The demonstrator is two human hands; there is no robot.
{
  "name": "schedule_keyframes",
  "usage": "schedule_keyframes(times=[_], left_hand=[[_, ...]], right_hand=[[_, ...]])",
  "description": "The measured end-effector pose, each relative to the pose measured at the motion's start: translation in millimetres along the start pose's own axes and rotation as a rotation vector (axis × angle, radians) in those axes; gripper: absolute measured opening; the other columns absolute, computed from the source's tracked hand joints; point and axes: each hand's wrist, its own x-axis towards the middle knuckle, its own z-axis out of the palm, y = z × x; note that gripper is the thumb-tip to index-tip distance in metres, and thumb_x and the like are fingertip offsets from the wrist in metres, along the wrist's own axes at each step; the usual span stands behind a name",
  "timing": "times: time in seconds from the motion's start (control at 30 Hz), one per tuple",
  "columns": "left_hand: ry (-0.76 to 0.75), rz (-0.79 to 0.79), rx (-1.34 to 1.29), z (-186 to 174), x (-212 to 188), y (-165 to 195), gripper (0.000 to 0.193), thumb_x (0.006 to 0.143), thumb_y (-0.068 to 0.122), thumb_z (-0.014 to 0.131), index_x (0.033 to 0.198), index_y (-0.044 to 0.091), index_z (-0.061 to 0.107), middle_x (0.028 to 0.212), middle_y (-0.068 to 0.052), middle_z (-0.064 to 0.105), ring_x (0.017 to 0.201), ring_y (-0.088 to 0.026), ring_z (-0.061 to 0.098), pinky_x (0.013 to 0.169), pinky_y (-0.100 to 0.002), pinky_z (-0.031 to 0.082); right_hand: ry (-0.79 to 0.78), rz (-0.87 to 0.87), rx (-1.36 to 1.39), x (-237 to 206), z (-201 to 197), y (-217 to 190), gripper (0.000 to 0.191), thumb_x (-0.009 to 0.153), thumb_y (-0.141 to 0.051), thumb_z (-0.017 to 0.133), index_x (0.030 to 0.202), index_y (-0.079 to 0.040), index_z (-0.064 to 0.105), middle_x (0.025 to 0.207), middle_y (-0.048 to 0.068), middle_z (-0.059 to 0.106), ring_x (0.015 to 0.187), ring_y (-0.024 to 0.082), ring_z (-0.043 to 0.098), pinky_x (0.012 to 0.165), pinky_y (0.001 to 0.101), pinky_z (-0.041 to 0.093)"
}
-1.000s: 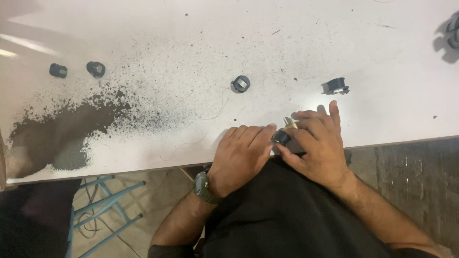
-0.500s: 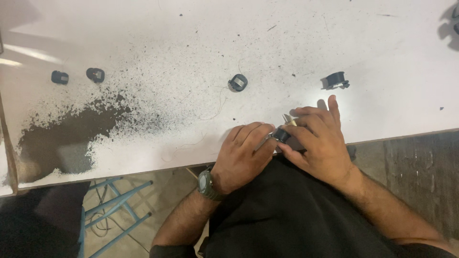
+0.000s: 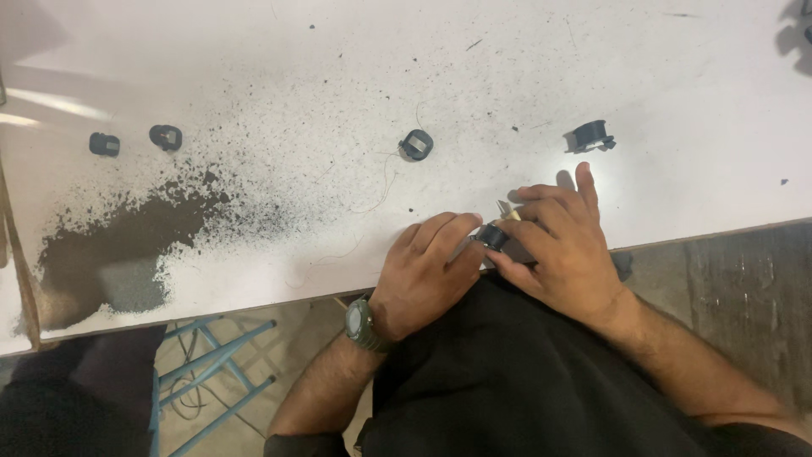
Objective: The person sits at a white worktable and assembles small black plastic rotor-like parts onto metal hub inserts, one at a time, using a small hand tool to press and seat each part. Finished assemblies are set aside in growing piles on the table, and at the end the person gathers the completed parts together.
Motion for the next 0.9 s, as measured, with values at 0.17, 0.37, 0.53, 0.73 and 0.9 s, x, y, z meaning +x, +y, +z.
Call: schedule_keyframes(times=[0.17, 0.37, 0.53, 0.73, 0.9], left_hand=[[-0.015, -0.263, -0.226, -1.8, 13.7, 4.7, 0.016, 0.09, 0.009, 0.076, 0.102, 0.008, 0.065, 0.129, -0.007, 0.062, 0.107, -0.025, 0.067, 0.087, -0.039, 0.057], [-0.029, -0.404, -0.369, -9.1, 14.7, 3.1, 0.014, 0.089, 0.007, 0.073, 0.098, 0.007, 0.062, 0.107, -0.007, 0.069, 0.089, -0.026, 0.069, 0.075, -0.037, 0.056], [-0.082, -0.526, -0.422, -3.7, 7.3, 5.2, 0.014, 0.088, 0.007, 0.073, 0.094, 0.007, 0.06, 0.079, -0.006, 0.064, 0.071, -0.023, 0.065, 0.063, -0.039, 0.051], [-0.013, -0.552, -0.528, 13.0, 6.0, 11.0, 0.014, 0.089, 0.007, 0.071, 0.09, 0.007, 0.056, 0.075, -0.005, 0.063, 0.068, -0.023, 0.064, 0.059, -0.037, 0.051], [0.121, -0.52, -0.515, 20.5, 3.3, 19.0, 0.016, 0.085, 0.005, 0.071, 0.089, 0.006, 0.056, 0.08, -0.007, 0.064, 0.075, -0.027, 0.064, 0.066, -0.04, 0.051]], right_hand=[[-0.03, -0.04, 0.003, 3.3, -4.9, -0.4, 0.038, 0.077, -0.028, 0.086, 0.105, -0.005, 0.074, 0.113, 0.011, 0.064, 0.126, 0.031, 0.055, 0.123, 0.0697, 0.017], [-0.037, -0.001, -0.024, 1.5, -6.7, -2.8, 0.037, 0.078, -0.031, 0.087, 0.103, -0.006, 0.075, 0.11, 0.008, 0.063, 0.124, 0.029, 0.056, 0.124, 0.0694, 0.017], [-0.019, 0.01, -0.034, -0.7, -4.9, -2.0, 0.037, 0.078, -0.027, 0.086, 0.108, -0.007, 0.076, 0.11, 0.008, 0.063, 0.126, 0.03, 0.055, 0.125, 0.0665, 0.017], [0.203, -0.099, 0.065, -18.0, 0.0, -0.6, 0.03, 0.084, -0.013, 0.084, 0.109, -0.006, 0.07, 0.103, 0.01, 0.064, 0.121, 0.033, 0.061, 0.127, 0.06, 0.024], [0.251, -0.069, 0.234, -36.7, 16.2, -4.2, 0.031, 0.083, 0.004, 0.076, 0.106, -0.004, 0.058, 0.096, 0.009, 0.065, 0.111, 0.033, 0.07, 0.122, 0.0574, 0.039]])
